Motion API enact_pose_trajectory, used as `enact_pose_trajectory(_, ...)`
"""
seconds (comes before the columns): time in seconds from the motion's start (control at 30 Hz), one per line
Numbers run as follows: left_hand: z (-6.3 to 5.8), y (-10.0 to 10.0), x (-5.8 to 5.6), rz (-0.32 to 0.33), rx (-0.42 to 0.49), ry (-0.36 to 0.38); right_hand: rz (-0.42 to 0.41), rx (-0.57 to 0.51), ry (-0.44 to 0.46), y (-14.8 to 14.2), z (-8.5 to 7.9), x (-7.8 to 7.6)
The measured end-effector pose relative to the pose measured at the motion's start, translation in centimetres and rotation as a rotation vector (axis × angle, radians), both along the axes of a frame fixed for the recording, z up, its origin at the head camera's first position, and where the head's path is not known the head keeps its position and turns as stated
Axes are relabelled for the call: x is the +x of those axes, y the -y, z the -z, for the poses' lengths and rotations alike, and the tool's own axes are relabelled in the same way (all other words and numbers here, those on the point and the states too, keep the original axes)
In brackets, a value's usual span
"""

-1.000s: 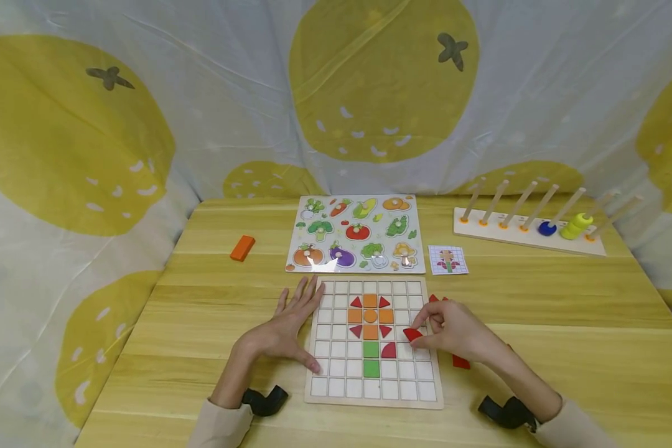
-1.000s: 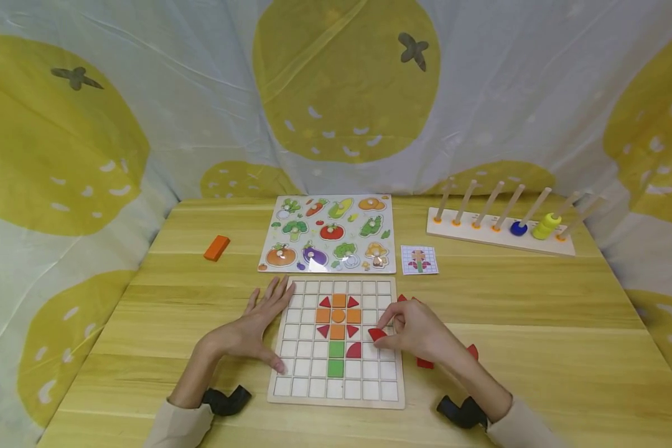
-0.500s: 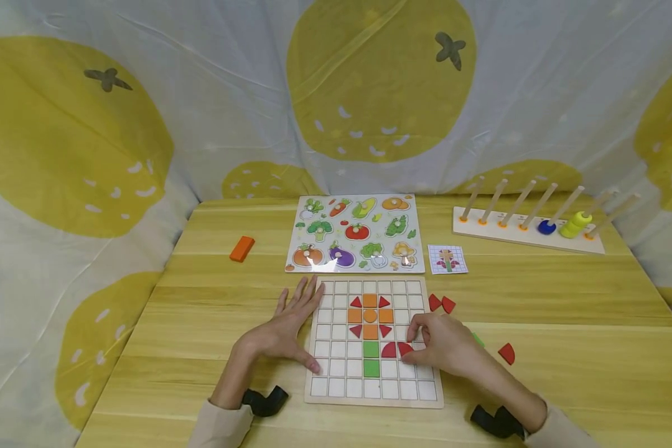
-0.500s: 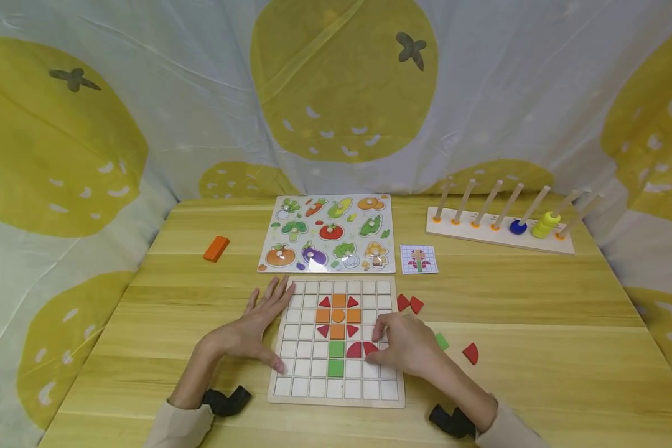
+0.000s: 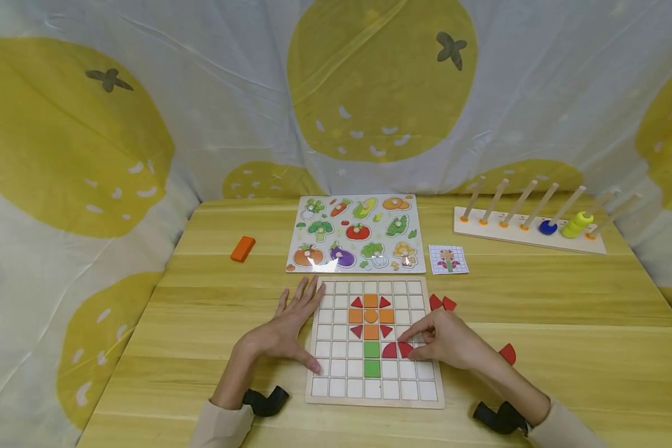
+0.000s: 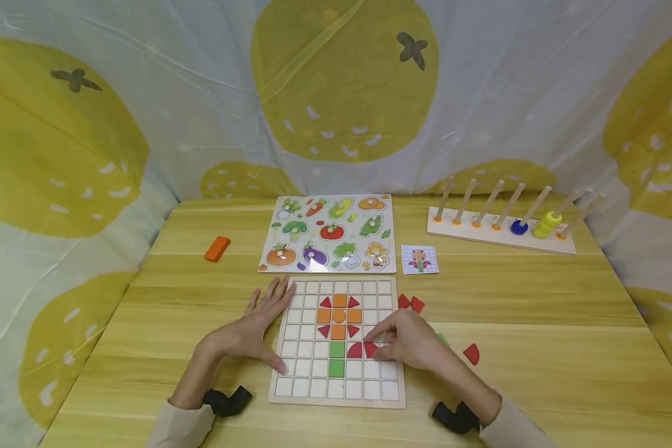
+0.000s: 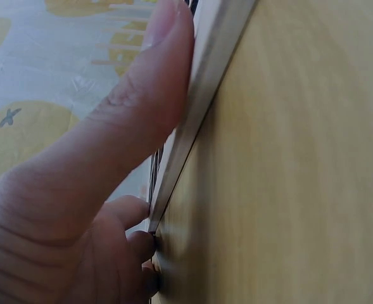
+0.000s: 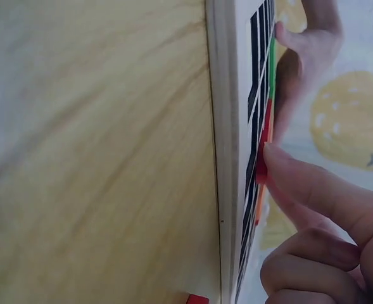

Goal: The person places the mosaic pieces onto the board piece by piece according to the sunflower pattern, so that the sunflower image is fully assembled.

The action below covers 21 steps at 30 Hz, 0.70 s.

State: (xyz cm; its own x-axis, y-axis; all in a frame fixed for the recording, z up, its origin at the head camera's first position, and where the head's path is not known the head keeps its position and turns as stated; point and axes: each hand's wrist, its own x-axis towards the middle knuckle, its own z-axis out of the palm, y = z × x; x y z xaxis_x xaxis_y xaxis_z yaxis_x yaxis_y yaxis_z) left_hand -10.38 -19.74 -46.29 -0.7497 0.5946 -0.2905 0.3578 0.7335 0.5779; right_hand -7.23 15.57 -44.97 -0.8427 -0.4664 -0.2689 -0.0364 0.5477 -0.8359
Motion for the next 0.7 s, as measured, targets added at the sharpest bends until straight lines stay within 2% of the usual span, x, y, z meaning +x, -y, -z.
enact_pose_trajectory(0.3, -0.1, -0.3, -0.1, 0.002, 0.003, 0.0, 0.041, 0.041, -0.062, 0.1, -0.2, 0.1)
enact_pose_trajectory(0.53, -0.2, -0.4, -0.1, -0.001, 0.013, -0.001, 0.086, 0.048, -0.061, 0.4, -0.2, 0.2)
enact_pose_trajectory(0.7, -0.3, 0.2, 0.4, -0.002, 0.022, -0.007, 0.089, 0.032, -0.047, 1.4, 0.5, 0.6)
